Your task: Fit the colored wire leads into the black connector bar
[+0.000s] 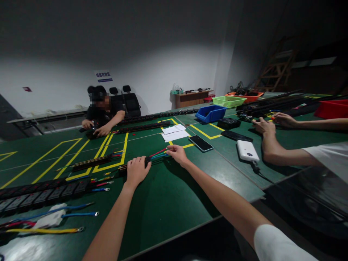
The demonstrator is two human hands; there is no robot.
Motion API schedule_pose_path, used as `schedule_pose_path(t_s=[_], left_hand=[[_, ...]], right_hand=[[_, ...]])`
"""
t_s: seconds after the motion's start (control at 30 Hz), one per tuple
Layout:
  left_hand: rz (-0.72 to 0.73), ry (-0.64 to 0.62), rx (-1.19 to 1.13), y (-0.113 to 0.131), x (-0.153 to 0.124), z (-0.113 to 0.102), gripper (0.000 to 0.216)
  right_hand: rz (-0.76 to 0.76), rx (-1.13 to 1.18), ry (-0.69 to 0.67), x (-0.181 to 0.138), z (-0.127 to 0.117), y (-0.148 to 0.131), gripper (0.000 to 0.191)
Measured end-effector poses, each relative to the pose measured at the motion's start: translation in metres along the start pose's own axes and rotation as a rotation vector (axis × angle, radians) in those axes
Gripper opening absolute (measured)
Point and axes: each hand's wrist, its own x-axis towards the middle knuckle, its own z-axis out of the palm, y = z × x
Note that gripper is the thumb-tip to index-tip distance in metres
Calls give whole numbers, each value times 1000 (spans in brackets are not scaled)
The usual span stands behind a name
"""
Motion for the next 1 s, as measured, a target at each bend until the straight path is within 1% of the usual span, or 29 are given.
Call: schedule_pose_path(t_s=[0.1, 0.2, 0.33, 0.4, 0.47, 0.67, 0.9, 1.0], left_hand=[[0, -3, -5, 1, 0, -1, 47], [-1, -13, -11, 0, 0, -1, 48], [-5, 1, 11, 0, 1, 2, 47], [-9, 7, 31, -1, 1, 4, 47], [-9, 7, 36, -1, 1, 5, 47], [-2, 5, 26, -1, 1, 3, 48], [-3, 0, 4, -1, 1, 2, 47], [-3, -4, -1, -1, 1, 3, 48]], right_hand=[[12, -10, -12, 0, -1, 0, 48], [15, -6, -10, 0, -1, 2, 48], [-6, -2, 27, 3, 1, 5, 35], [-10, -4, 41, 4, 1, 7, 31], [-9, 1, 34, 4, 1, 8, 33], [-3, -15, 8, 4, 1, 8, 46], [13, 19, 13, 5, 0, 9, 37], [12, 23, 9, 5, -1, 11, 37]])
